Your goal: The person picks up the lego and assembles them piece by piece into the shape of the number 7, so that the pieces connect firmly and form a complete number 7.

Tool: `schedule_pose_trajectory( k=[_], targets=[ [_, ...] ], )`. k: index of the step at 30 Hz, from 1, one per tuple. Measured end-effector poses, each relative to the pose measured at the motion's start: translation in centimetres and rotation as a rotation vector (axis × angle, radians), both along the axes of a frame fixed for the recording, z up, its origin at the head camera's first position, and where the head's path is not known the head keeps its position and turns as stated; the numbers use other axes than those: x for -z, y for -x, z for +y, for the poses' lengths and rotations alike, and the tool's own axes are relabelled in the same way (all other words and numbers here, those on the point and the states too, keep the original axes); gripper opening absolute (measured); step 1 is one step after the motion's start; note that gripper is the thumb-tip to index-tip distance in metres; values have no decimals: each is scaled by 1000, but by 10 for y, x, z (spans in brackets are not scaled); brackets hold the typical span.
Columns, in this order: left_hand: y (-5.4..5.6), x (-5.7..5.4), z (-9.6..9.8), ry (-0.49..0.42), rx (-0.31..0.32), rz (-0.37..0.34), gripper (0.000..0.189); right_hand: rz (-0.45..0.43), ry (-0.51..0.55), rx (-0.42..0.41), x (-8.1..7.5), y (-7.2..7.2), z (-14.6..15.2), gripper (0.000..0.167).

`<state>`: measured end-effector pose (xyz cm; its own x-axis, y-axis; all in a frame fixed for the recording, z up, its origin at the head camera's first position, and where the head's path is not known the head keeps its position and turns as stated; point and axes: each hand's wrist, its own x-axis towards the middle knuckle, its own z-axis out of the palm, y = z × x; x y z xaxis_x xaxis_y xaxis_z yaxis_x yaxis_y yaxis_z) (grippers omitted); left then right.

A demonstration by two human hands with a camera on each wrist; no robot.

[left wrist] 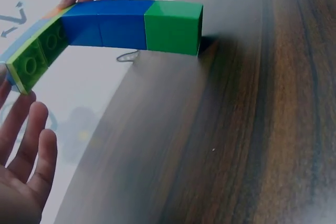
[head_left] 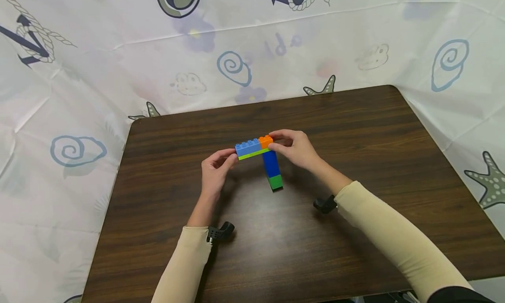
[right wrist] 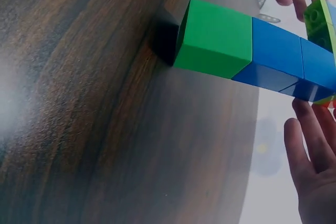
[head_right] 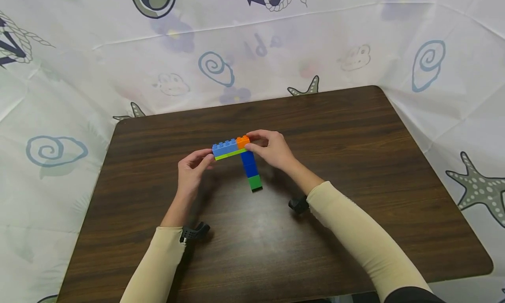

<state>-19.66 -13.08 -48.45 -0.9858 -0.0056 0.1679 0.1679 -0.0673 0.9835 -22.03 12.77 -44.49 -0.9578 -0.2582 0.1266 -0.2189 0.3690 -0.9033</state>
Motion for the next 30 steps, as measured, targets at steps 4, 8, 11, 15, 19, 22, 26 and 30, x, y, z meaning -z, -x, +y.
schedule_pose_trajectory(
  k=[4, 8, 11, 15, 19, 22, 26, 30],
  targets=[
    [2, 1, 4, 60, -8, -51, 29, -31, 11, 46, 4, 2, 2, 32],
    [4, 2, 8, 110, -19, -102, 29, -55, -13, 85, 8, 2, 4, 32],
    [5, 4, 11, 157, -21, -137, 28, -81, -46, 109, 11, 1, 5, 33],
    [7, 6, 14, 227, -5, -205, 28, -134, -73, 132, 18, 1, 6, 34],
    [8, 9, 17, 265, 47, -259, 29, -190, -88, 143, 25, 1, 7, 36],
    [9, 11, 18, 283, 79, -272, 30, -231, -93, 152, 30, 1, 7, 37],
    [9, 14, 19, 298, 94, -274, 29, -261, -103, 164, 34, 2, 6, 36],
    [9, 15, 20, 320, 111, -289, 30, -272, -130, 160, 36, 2, 7, 36]
  ],
)
